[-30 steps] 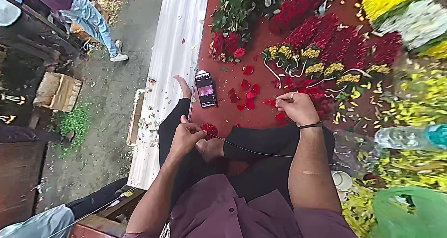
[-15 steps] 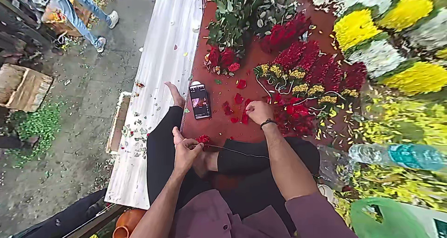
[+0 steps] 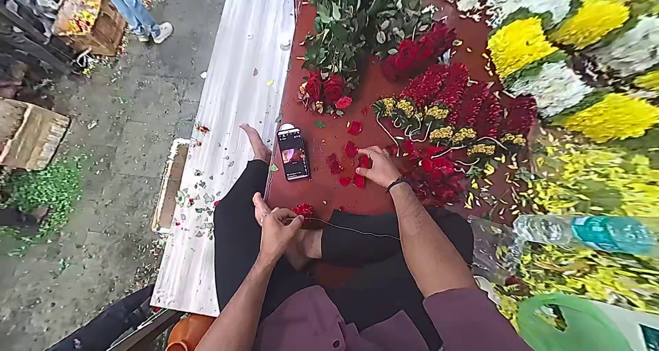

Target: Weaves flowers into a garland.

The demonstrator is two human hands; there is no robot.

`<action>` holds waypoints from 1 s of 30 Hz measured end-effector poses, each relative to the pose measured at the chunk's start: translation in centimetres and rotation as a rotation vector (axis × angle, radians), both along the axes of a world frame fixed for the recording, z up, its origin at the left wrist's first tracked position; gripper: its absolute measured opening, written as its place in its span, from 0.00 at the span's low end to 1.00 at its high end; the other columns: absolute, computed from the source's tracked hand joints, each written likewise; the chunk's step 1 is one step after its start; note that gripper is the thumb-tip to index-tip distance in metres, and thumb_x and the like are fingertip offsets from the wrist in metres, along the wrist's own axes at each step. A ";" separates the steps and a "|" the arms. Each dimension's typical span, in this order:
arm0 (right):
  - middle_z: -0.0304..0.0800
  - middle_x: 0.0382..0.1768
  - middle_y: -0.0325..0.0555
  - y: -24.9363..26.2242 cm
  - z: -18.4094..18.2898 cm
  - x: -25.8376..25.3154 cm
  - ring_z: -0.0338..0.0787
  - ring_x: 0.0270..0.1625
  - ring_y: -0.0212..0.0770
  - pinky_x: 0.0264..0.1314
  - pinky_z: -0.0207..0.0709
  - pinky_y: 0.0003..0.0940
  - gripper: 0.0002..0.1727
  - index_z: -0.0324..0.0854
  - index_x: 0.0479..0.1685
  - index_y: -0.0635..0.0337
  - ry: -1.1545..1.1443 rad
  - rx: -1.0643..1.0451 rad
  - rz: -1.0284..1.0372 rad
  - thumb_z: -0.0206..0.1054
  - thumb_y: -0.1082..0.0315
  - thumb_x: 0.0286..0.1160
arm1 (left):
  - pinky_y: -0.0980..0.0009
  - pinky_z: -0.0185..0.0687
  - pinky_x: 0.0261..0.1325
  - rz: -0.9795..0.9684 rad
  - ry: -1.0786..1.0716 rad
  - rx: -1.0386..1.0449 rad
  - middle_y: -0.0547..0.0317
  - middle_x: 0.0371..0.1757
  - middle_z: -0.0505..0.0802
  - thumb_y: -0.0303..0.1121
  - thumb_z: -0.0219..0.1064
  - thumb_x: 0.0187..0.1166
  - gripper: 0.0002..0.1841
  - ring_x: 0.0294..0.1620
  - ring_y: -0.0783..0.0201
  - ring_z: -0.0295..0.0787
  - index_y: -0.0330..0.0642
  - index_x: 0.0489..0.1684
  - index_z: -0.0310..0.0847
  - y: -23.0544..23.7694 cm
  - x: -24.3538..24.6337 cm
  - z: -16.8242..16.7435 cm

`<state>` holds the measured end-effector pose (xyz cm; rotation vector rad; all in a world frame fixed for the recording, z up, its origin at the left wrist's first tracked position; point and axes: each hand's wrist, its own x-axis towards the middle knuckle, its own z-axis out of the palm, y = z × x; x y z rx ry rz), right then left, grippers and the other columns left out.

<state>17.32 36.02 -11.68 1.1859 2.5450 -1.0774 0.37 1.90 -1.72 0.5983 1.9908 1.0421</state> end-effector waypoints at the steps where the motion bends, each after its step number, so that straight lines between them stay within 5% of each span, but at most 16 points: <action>1: 0.85 0.67 0.53 -0.2 0.2 -0.2 0.83 0.69 0.58 0.74 0.74 0.62 0.30 0.87 0.67 0.52 0.023 -0.015 0.020 0.84 0.59 0.60 | 0.70 0.90 0.40 0.006 0.004 0.008 0.64 0.31 0.95 0.38 0.76 0.72 0.08 0.32 0.72 0.92 0.45 0.29 0.93 0.1 -0.1 0.0; 6: 0.91 0.56 0.49 -1.0 3.0 0.5 0.90 0.56 0.53 0.61 0.83 0.61 0.14 0.91 0.49 0.53 0.021 0.041 -0.128 0.78 0.71 0.62 | 0.70 0.89 0.40 0.005 0.010 0.011 0.65 0.31 0.94 0.39 0.76 0.72 0.08 0.32 0.71 0.90 0.46 0.29 0.93 0.0 0.0 -0.1; 10: 0.92 0.47 0.46 -2.9 2.7 -0.4 0.89 0.58 0.52 0.61 0.81 0.63 0.07 0.94 0.39 0.49 -0.033 0.126 0.085 0.79 0.63 0.63 | 0.71 0.89 0.39 -0.006 0.005 0.021 0.65 0.30 0.94 0.38 0.75 0.72 0.07 0.31 0.72 0.90 0.46 0.29 0.93 0.2 -0.1 0.0; 13: 0.89 0.44 0.42 -5.2 1.5 -1.7 0.87 0.56 0.51 0.58 0.81 0.59 0.09 0.94 0.38 0.44 -0.168 0.153 0.214 0.81 0.58 0.59 | 0.71 0.89 0.38 -0.007 0.008 0.012 0.66 0.29 0.94 0.38 0.75 0.73 0.08 0.30 0.72 0.90 0.46 0.28 0.93 0.1 -0.2 -0.1; 19: 0.96 0.40 0.47 -3.9 4.1 -1.3 0.94 0.44 0.43 0.53 0.87 0.51 0.06 0.92 0.41 0.58 0.207 -0.214 -0.173 0.79 0.70 0.68 | 0.71 0.89 0.37 0.015 -0.033 0.035 0.65 0.28 0.94 0.37 0.75 0.73 0.08 0.29 0.72 0.90 0.44 0.30 0.93 -0.2 -0.3 0.3; 23: 0.94 0.34 0.45 -5.5 7.4 -0.3 0.87 0.27 0.37 0.31 0.82 0.35 0.07 0.90 0.46 0.58 0.333 -0.379 -0.347 0.75 0.73 0.72 | 0.71 0.88 0.38 0.000 -0.026 0.009 0.66 0.29 0.94 0.38 0.75 0.73 0.08 0.29 0.74 0.90 0.44 0.30 0.93 -0.1 -0.1 0.5; 30: 0.94 0.31 0.46 -8.2 9.8 0.2 0.86 0.24 0.36 0.26 0.81 0.31 0.07 0.92 0.43 0.61 0.549 -0.456 -0.442 0.72 0.78 0.69 | 0.69 0.88 0.42 -0.013 -0.014 -0.037 0.66 0.30 0.95 0.39 0.75 0.73 0.09 0.32 0.73 0.91 0.45 0.29 0.93 0.0 0.3 0.9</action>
